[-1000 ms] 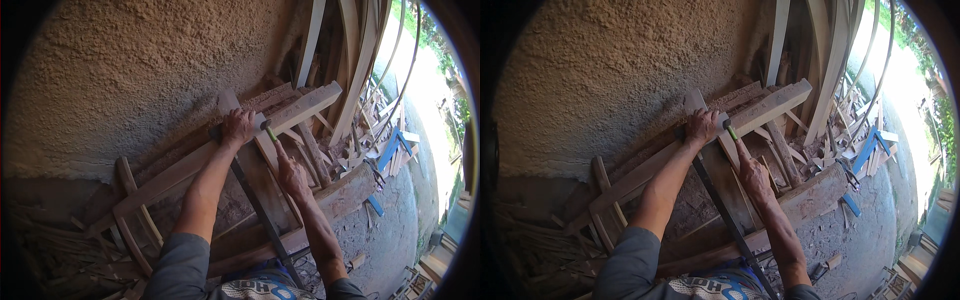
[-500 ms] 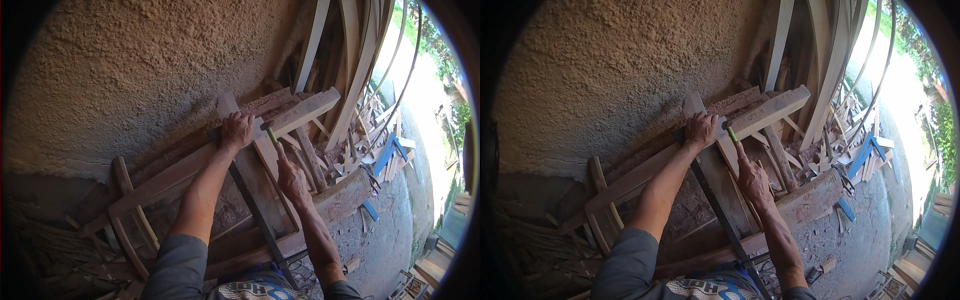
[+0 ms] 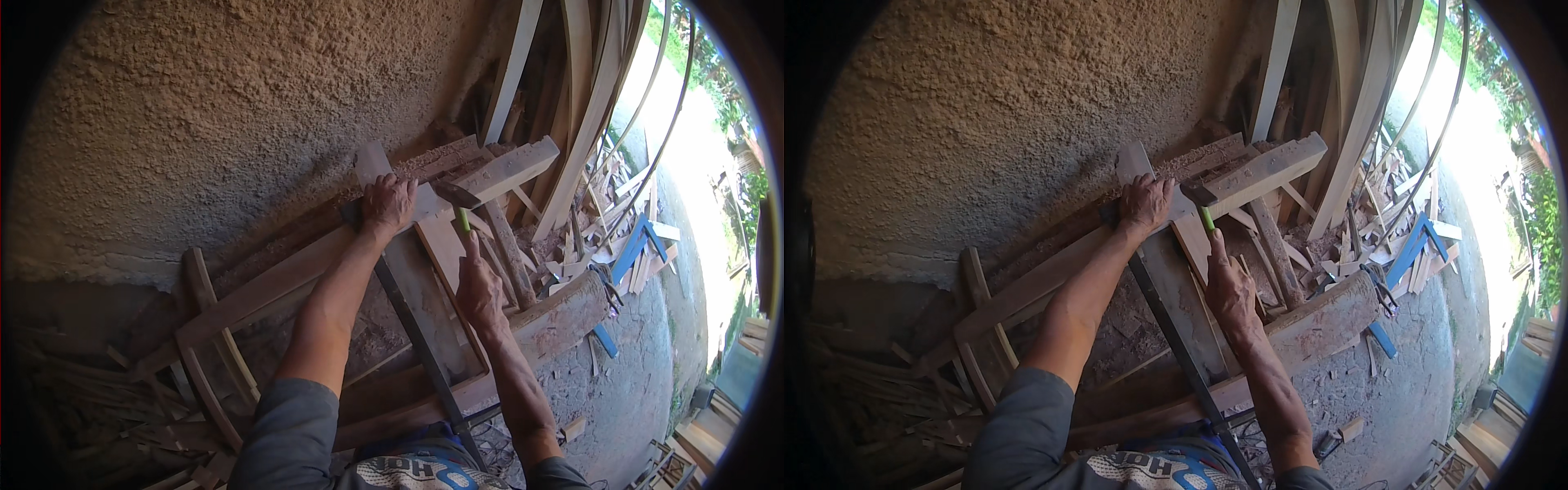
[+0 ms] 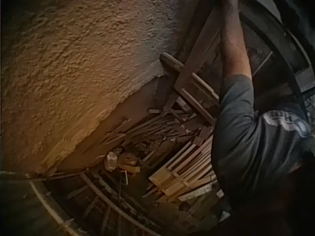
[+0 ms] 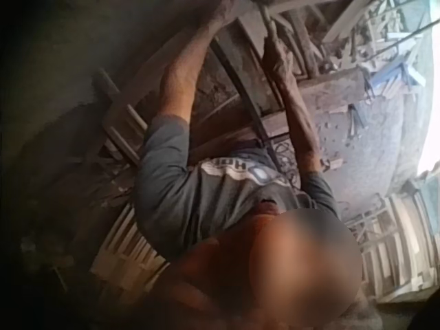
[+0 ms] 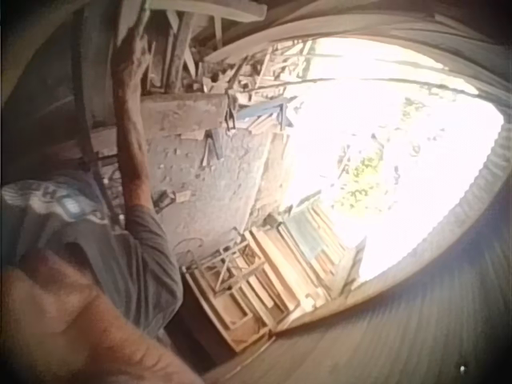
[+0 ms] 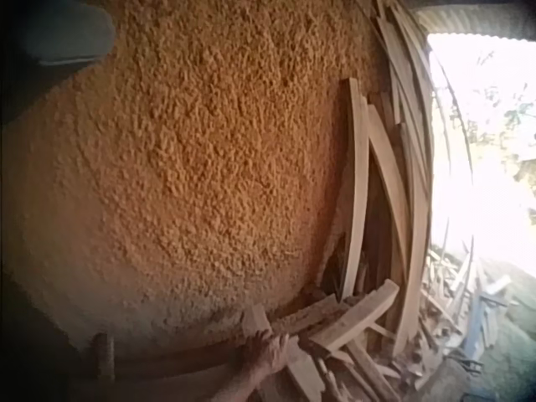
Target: The person assembles a wooden frame by hand, using a hammer to drive nails into the joints. They repeatedly adjust the frame's position and hammer different sections to secure the pieces. The person then lifts the completed frame and places it against a wall.
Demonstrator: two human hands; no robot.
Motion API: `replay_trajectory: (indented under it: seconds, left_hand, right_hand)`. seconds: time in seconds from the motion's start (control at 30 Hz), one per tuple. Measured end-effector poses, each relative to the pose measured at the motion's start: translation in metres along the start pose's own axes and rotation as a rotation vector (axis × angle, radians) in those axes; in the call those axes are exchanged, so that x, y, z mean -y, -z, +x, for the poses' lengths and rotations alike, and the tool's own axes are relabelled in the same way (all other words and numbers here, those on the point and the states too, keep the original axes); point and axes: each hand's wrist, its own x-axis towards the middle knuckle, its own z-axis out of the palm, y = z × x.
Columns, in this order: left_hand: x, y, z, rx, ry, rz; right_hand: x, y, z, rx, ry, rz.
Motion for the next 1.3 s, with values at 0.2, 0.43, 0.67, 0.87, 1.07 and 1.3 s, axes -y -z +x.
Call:
replay_trajectory:
  seconds: [0.2, 0.43, 0.67, 0.87, 1.07, 1.3]
  left_hand:
    - [0.012, -0.015, -0.001, -0.096, -0.065, -0.007]
    - [0.006, -0.004, -0.003, -0.051, -0.001, -0.002]
    - [0.008, -0.006, -0.002, -0.086, -0.050, -0.026]
    - [0.008, -0.008, 0.003, -0.069, -0.063, -0.070]
    - [0.006, -0.011, 0.021, -0.039, -0.215, 0.010]
    - [-0.015, -0.009, 0.035, 0.156, -0.229, -0.199]
  right_hand:
    - [0.003, 0.008, 0.013, 0.207, -0.102, 0.057]
    - [0.012, 0.010, -0.001, 0.032, -0.030, 0.048]
    - [-0.008, -0.003, -0.010, 0.074, -0.041, 0.055]
    - [-0.019, 0.003, -0.008, 0.090, -0.049, 0.028]
    - [-0.025, 0.000, -0.009, 0.155, -0.030, -0.002]
    - [-0.015, 0.001, -0.006, 0.143, -0.031, 0.005]
